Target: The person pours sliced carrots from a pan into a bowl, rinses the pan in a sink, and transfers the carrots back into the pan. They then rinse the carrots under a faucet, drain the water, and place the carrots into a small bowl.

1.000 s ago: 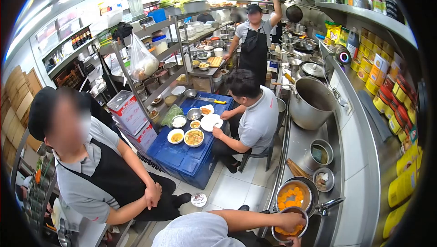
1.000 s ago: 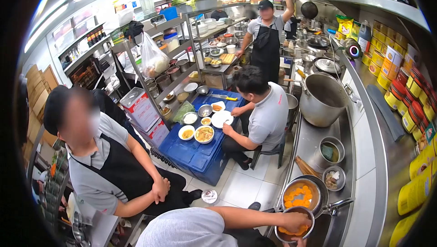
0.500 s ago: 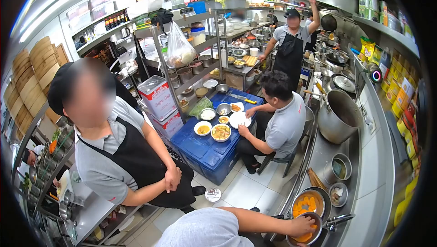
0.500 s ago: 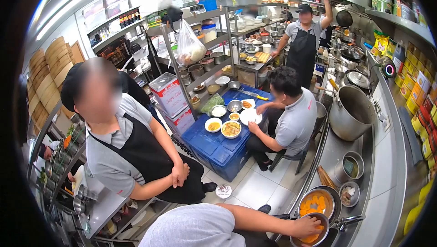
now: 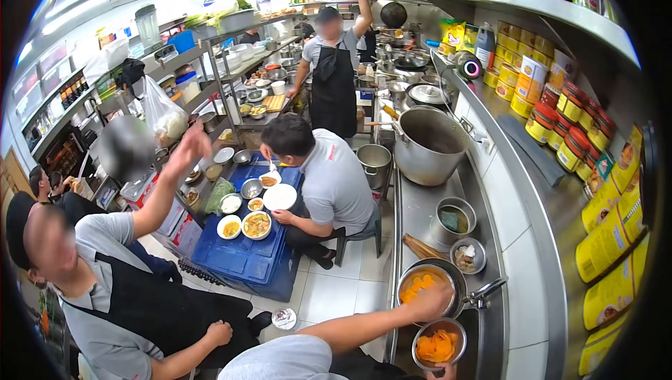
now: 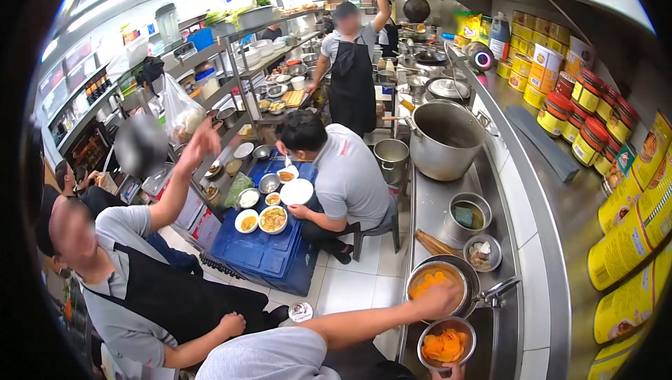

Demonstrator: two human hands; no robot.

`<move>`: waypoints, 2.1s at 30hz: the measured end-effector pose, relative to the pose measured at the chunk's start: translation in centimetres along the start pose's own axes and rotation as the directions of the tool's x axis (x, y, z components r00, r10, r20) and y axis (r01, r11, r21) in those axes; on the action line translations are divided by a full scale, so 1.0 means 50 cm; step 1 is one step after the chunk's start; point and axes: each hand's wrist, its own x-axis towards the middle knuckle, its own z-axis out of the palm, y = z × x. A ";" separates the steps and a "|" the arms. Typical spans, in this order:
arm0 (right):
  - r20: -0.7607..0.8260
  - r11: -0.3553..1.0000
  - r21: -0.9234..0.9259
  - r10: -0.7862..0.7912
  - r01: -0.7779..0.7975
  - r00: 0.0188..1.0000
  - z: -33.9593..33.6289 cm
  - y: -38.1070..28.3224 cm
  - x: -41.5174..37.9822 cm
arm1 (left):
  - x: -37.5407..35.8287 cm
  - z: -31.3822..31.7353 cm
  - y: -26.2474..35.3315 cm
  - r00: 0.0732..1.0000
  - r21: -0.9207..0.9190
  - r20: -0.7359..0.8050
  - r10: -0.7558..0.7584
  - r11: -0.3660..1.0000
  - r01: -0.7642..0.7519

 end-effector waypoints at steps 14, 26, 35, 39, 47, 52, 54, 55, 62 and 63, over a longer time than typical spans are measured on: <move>0.006 0.983 -0.149 0.105 -0.103 0.994 -0.042 0.117 -0.065 | 0.013 0.128 -0.123 0.777 0.454 0.418 -0.470 0.850 0.269; 0.003 0.905 0.227 0.368 -0.360 0.930 0.008 0.217 -0.074 | 0.042 0.115 -0.139 0.820 0.440 0.363 -0.444 0.857 0.269; -0.018 0.917 0.293 0.289 -0.271 0.957 0.008 0.211 -0.061 | 0.029 0.117 -0.133 0.793 0.417 0.522 -0.314 0.905 0.083; 0.023 0.884 0.344 0.329 -0.316 0.944 0.011 0.257 -0.072 | 0.011 0.133 -0.170 0.850 0.444 0.452 -0.270 0.895 0.048; 0.005 0.920 0.270 0.293 -0.283 0.956 0.036 0.290 -0.073 | 0.002 0.136 -0.174 0.818 0.439 0.498 -0.289 0.897 0.050; 0.028 0.999 -0.014 -0.039 0.039 0.999 0.024 0.246 -0.063 | -0.010 0.084 -0.131 0.785 0.412 0.555 -0.275 0.911 0.027; 0.015 1.000 0.002 -0.026 0.026 1.000 0.030 0.249 -0.065 | -0.006 0.112 -0.167 0.780 0.453 0.550 -0.299 0.891 0.022; 0.032 0.999 -0.009 -0.040 0.040 0.999 0.030 0.251 -0.065 | -0.003 0.115 -0.175 0.779 0.454 0.550 -0.300 0.891 0.023; 0.039 1.000 0.019 0.020 -0.021 0.999 0.030 0.223 -0.063 | 0.001 0.096 -0.191 0.779 0.524 0.515 -0.357 0.850 0.043; 0.037 1.000 0.018 0.021 -0.022 0.999 0.030 0.219 -0.062 | 0.002 0.096 -0.191 0.775 0.529 0.515 -0.365 0.847 0.048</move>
